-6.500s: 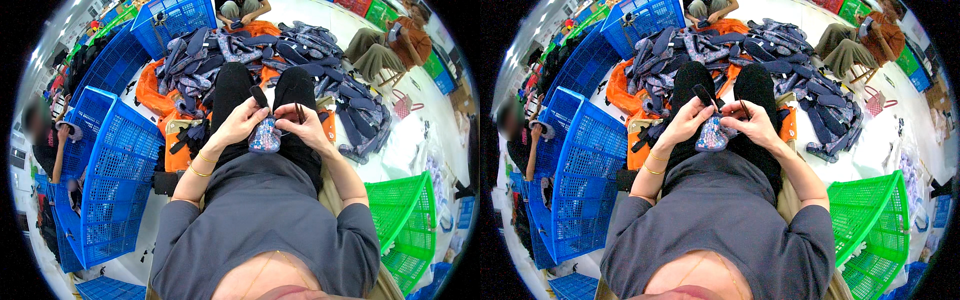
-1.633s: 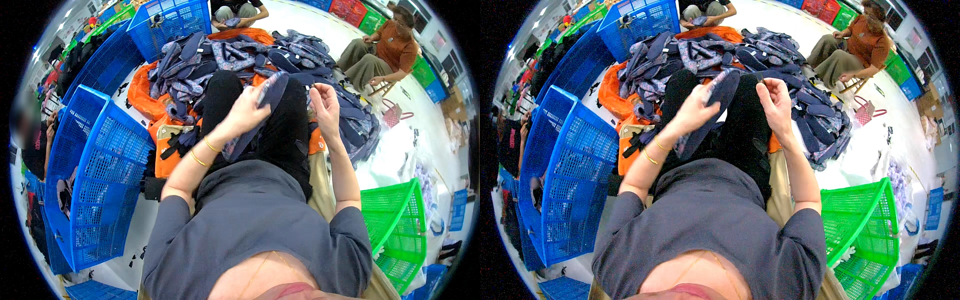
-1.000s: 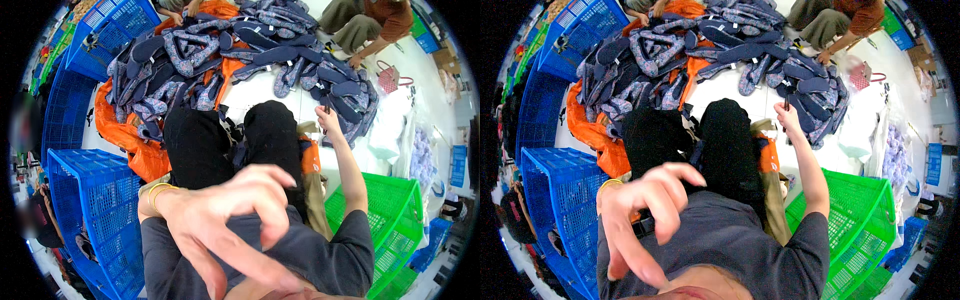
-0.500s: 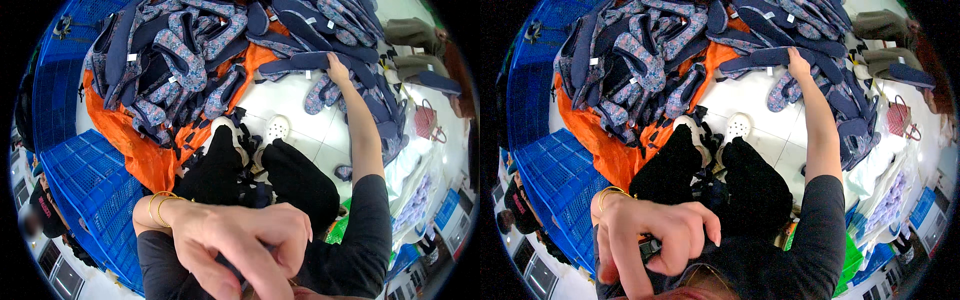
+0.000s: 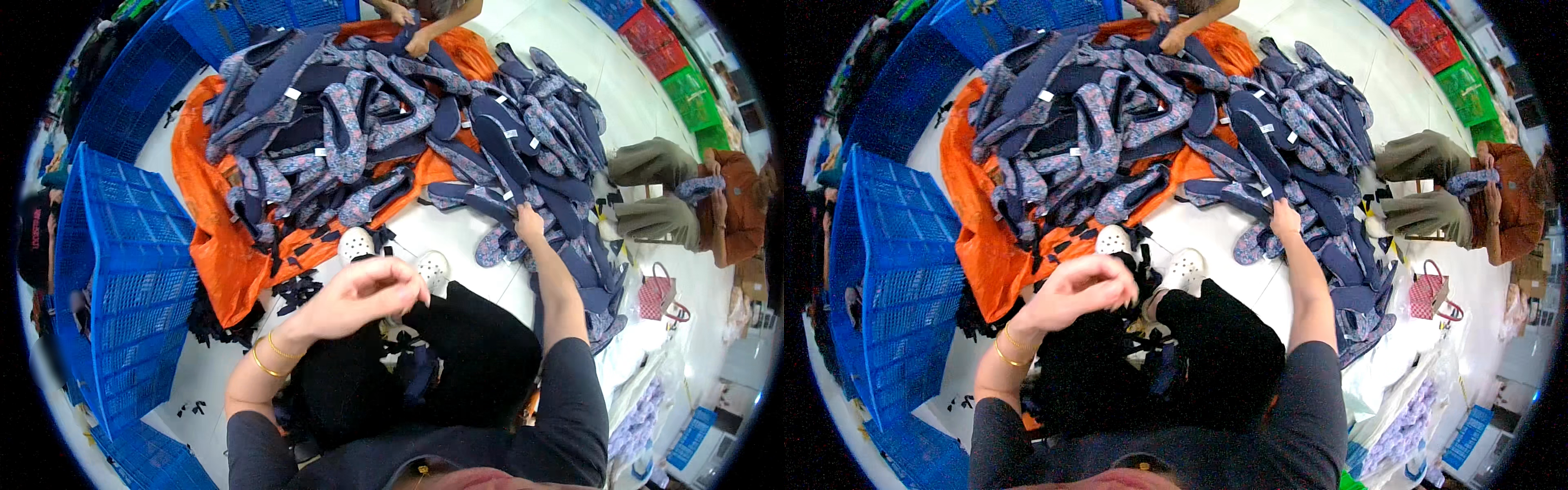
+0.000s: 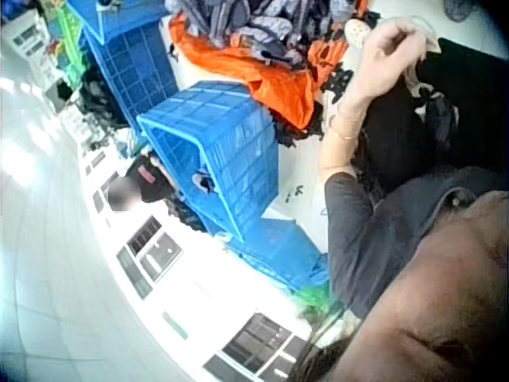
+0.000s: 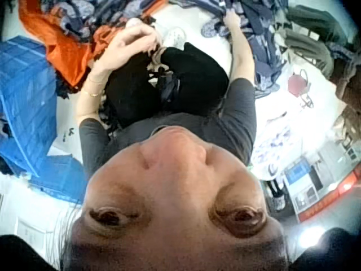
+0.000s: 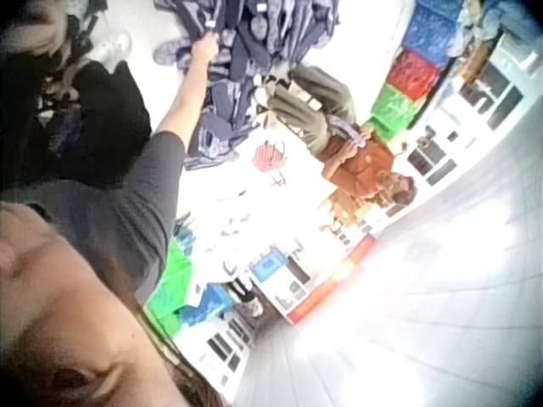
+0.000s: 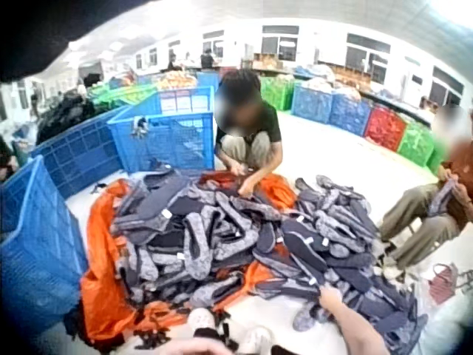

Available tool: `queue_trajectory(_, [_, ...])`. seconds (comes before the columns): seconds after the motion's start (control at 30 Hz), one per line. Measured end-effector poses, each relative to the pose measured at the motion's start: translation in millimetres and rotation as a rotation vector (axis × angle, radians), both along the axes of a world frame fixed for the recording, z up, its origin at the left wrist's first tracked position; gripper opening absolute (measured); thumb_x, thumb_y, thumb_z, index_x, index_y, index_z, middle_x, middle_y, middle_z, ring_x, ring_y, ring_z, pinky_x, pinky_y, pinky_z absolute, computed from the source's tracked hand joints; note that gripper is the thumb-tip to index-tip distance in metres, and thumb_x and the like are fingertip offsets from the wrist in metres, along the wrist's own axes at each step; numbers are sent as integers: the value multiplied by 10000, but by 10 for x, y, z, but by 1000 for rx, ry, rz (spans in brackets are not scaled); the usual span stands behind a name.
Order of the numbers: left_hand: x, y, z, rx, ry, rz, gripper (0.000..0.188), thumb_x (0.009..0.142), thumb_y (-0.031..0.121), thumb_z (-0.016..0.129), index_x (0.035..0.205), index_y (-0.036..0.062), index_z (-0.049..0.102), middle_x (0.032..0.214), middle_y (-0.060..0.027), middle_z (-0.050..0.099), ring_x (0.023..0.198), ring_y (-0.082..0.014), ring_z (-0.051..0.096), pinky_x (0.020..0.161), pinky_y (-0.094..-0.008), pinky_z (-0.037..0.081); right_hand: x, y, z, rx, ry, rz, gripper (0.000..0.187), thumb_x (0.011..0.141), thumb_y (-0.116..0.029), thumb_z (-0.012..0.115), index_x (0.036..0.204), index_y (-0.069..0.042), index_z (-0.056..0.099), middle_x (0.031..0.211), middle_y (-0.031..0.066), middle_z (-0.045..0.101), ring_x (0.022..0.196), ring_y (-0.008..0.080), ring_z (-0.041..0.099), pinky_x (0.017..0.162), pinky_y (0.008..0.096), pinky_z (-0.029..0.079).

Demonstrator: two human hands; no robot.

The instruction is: The person sits on the floor and repeatedly picks up patterned fabric slippers and dark insoles. They insert the insoles into the slippers, press the edges to secure them, and place the finished items into a pile on the floor.

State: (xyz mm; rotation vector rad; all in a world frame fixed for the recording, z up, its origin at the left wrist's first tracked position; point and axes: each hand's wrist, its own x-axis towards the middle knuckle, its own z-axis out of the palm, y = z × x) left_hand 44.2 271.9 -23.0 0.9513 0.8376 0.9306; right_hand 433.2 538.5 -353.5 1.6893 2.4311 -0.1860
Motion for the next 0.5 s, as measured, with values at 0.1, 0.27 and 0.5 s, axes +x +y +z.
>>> queue_trajectory(0.1, [19, -88, -137, 147, 519, -11, 421, 929, 273, 619, 1211, -31, 547, 1136, -128, 585, 964, -177, 578, 860, -293, 475, -263, -410, 700, 32, 397, 185, 310, 781, -136, 678, 1065, -67, 574, 1008, 128, 570, 892, 345, 628, 753, 423, 509])
queue_trajectory(0.27, [286, -166, -122, 538, 893, 298, 924, 776, 276, 781, 1460, -3, 227, 1462, -222, 336, 1361, -316, 341, 1023, -368, 417, -757, -1421, 2467, -9, 855, 374, 357, 738, -14, 678, 1068, -56, 548, 963, 112, 557, 824, 270, 604, 723, 321, 493])
queue_trajectory(0.5, [891, -1032, 467, 873, 550, 512, 434, 728, 68, 773, 1136, 82, 627, 1086, -115, 615, 1014, -281, 606, 853, -355, 492, -852, -2670, 3319, -122, 879, 512, 383, 742, -39, 690, 1098, -38, 548, 1017, 120, 585, 895, 272, 617, 767, 313, 504])
